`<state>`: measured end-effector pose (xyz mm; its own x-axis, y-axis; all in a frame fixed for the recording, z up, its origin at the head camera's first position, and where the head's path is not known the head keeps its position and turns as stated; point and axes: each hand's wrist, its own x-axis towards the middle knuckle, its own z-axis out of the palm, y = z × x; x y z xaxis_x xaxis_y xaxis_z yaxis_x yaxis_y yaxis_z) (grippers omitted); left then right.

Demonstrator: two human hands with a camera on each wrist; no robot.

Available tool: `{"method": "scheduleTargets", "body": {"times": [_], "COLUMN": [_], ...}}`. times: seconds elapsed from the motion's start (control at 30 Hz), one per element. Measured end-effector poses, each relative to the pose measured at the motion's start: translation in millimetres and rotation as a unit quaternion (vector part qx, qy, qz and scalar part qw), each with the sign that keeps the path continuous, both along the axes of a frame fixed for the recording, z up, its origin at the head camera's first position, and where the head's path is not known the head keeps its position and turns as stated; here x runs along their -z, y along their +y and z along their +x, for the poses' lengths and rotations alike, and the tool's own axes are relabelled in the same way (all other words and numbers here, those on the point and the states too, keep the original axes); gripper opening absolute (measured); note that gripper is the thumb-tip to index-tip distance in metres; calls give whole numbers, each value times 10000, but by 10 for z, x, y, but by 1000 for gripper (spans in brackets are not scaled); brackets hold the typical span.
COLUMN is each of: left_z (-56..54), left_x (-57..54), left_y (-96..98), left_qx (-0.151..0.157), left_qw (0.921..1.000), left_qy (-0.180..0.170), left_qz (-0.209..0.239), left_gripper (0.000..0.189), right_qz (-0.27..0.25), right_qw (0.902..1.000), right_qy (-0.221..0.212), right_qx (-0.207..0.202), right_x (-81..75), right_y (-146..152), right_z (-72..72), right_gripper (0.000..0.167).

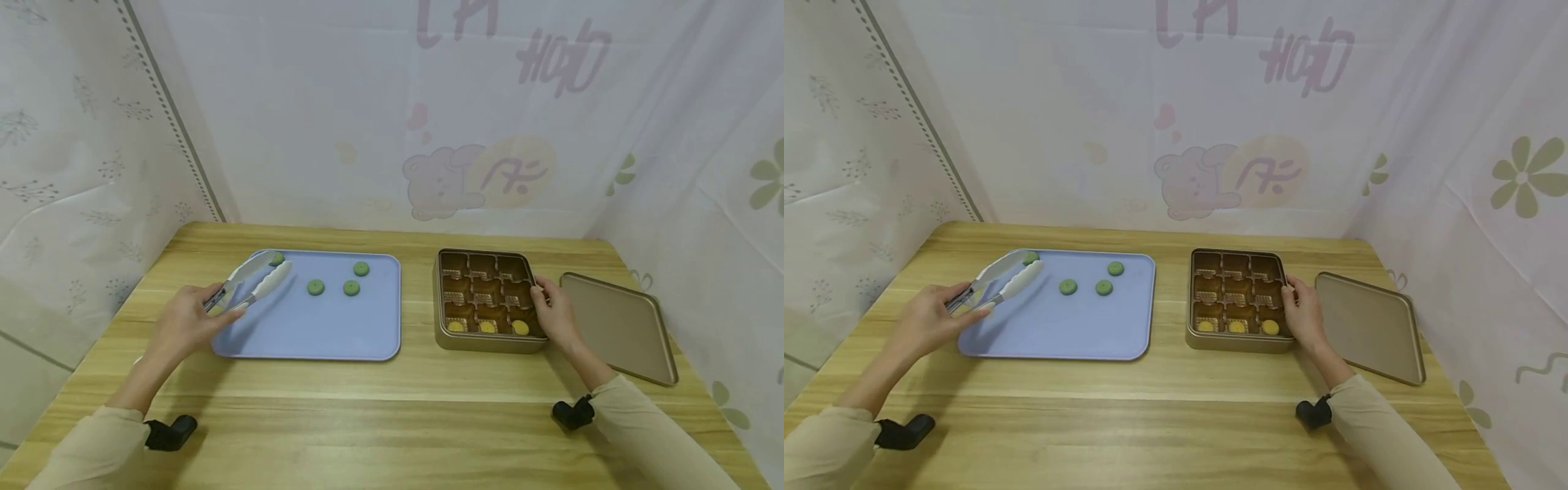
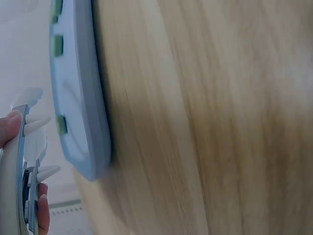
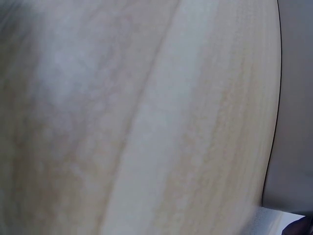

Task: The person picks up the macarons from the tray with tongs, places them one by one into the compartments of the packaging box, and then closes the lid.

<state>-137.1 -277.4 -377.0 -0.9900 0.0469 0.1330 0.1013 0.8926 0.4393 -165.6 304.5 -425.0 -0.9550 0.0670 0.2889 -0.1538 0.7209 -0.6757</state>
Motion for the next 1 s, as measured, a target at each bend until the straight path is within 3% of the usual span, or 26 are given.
{"method": "scheduleTargets", "body": {"times": [0.3, 0.67, 1.0], "left_z": [-136, -292, -367], "left_x": [28, -20, -82], "left_y": [-111, -139, -116], "left_qx": [-204, -59, -20], "left_qw": [9994, 9985, 9972], "left_qy": [-186, -404, -610], "left_qz": [-214, -356, -428], "left_gripper": [73, 69, 70], "right_qz": [7, 27, 36], "right_qw": [10000, 10000, 10000], "right_qy": [-30, 25, 25], "right_qx": [16, 5, 26], "right_x": [-4, 4, -2], "right_y": [-13, -16, -8], "right_z": [6, -3, 1], "right_gripper": [35, 35, 34]}}
